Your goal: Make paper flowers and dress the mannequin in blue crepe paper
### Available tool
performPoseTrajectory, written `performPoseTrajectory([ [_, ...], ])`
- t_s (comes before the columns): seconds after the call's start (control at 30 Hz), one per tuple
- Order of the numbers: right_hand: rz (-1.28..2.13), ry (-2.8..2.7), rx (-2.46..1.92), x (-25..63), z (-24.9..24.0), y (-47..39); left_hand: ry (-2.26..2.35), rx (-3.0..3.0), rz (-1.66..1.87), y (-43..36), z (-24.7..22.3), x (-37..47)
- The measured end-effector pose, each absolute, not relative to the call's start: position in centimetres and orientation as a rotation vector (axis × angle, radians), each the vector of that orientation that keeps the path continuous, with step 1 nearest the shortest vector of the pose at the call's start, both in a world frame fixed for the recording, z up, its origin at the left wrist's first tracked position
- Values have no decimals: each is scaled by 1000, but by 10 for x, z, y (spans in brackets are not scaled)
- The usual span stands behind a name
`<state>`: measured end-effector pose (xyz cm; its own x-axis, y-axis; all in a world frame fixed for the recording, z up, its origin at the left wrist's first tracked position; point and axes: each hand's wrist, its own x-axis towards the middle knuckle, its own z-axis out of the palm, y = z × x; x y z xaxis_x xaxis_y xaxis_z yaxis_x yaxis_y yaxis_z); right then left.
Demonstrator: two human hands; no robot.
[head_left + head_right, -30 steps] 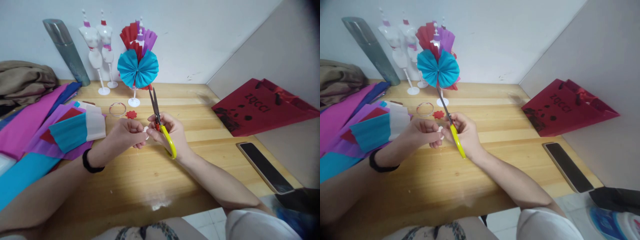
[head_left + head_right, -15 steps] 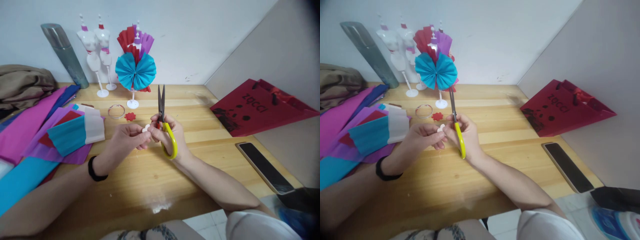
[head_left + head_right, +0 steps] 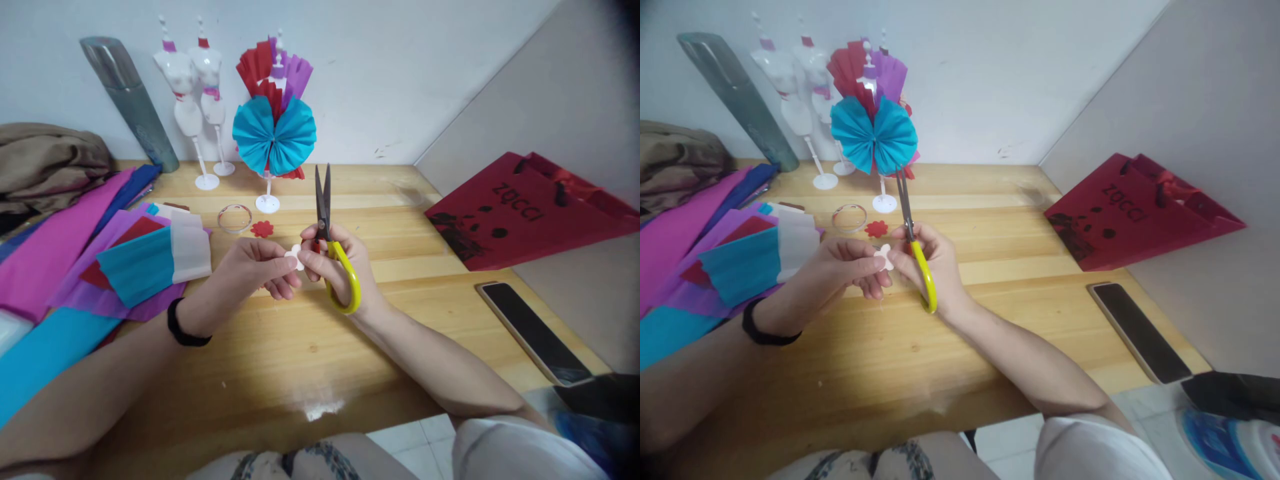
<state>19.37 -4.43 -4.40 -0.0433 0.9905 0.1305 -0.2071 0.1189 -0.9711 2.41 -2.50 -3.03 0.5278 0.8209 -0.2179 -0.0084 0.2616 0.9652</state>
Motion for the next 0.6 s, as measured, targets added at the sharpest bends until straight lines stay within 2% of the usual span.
performPoseTrajectory([
  [0.23,1154,-1187,-967,194,-41,-44,769,983,612,-23,-31,24],
  [0.6,1076,-1215,-980,190,-44,-47,923,1077,694,-29,-36,30],
])
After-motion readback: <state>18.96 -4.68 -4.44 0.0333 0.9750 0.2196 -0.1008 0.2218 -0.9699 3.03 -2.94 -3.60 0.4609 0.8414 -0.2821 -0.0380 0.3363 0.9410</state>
